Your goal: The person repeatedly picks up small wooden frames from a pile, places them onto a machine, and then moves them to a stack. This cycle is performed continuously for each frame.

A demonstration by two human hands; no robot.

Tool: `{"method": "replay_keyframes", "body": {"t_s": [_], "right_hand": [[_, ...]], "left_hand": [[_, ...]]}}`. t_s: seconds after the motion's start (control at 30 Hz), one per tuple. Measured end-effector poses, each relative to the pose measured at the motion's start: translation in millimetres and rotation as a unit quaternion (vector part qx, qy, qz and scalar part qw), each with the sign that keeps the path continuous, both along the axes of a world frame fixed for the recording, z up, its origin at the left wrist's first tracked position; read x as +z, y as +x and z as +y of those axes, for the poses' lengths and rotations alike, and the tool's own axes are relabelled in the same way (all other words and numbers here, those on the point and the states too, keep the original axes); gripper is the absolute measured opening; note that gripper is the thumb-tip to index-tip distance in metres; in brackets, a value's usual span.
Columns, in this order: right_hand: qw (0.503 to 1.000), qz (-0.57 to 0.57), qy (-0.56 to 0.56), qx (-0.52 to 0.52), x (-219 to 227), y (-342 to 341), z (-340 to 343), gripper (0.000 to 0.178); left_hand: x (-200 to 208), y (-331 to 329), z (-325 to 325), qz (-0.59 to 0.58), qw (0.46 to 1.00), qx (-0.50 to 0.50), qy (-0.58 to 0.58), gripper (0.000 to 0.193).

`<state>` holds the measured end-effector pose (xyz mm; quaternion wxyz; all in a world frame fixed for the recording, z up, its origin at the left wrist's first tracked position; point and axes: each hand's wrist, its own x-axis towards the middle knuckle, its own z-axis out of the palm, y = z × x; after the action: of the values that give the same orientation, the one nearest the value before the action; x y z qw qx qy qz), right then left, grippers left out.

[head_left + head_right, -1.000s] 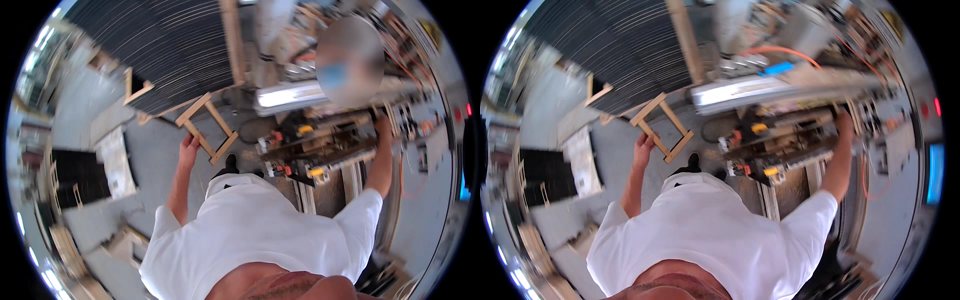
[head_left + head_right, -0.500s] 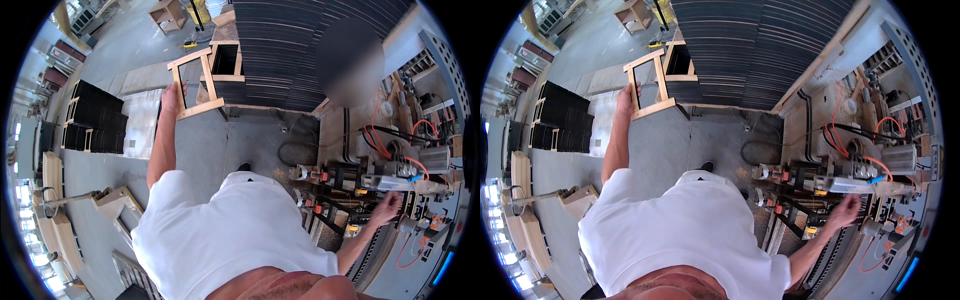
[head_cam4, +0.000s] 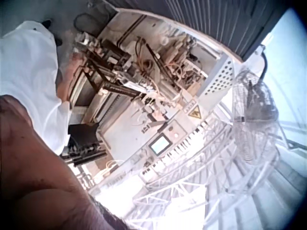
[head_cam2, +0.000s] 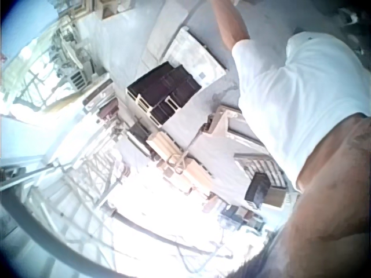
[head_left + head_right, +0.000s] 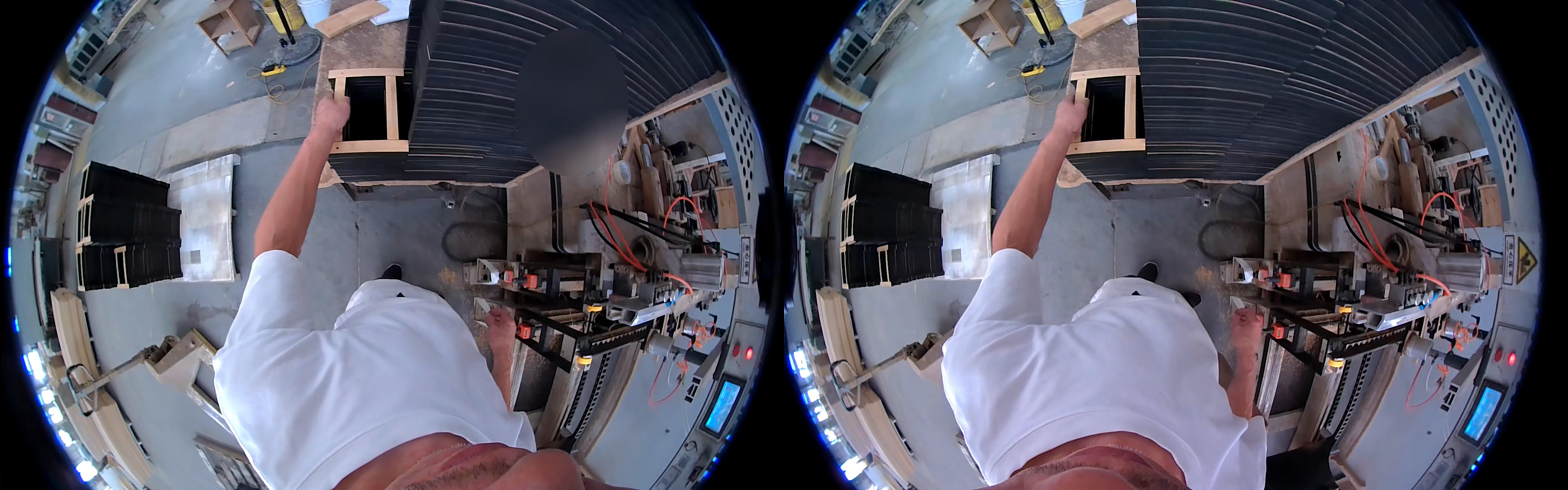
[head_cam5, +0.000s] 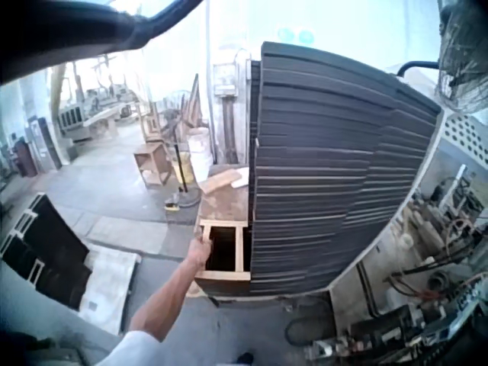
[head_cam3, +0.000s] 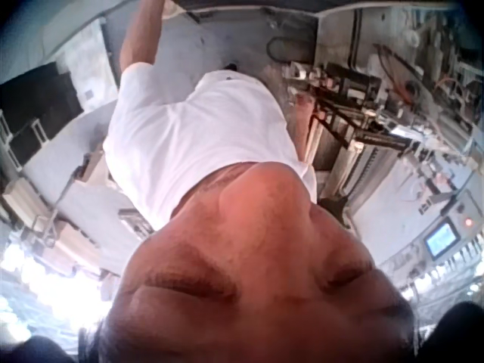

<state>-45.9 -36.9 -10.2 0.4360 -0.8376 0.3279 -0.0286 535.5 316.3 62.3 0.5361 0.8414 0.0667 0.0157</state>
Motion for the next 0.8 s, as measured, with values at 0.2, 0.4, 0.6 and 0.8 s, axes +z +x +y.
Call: {"method": "replay_keyframes", "body": {"t_s": [0.2, 0.4, 0.6, 0.8], "right_hand": [[0.995, 0.08, -0.004, -0.063, -1, -12, 25, 0.016], [0.981, -0.029, -0.074, -0.178, 34, -35, 19, 0.011], [0.943, 0.015, -0.098, -0.316, 96, -87, 9, 0.021], [0.822, 0.084, -0.323, -0.461, 151, -235, 40, 0.024]], "left_hand": [[50, -62, -6, -0.304, 0.945, 0.038, 0.116, 0.038], [68, -226, -74, -0.163, 0.945, -0.233, -0.161, 0.016], [-12, -353, -171, 0.341, 0.787, -0.493, -0.145, 0.022], [-70, -384, -230, 0.244, 0.714, -0.656, -0.033, 0.028]]}}
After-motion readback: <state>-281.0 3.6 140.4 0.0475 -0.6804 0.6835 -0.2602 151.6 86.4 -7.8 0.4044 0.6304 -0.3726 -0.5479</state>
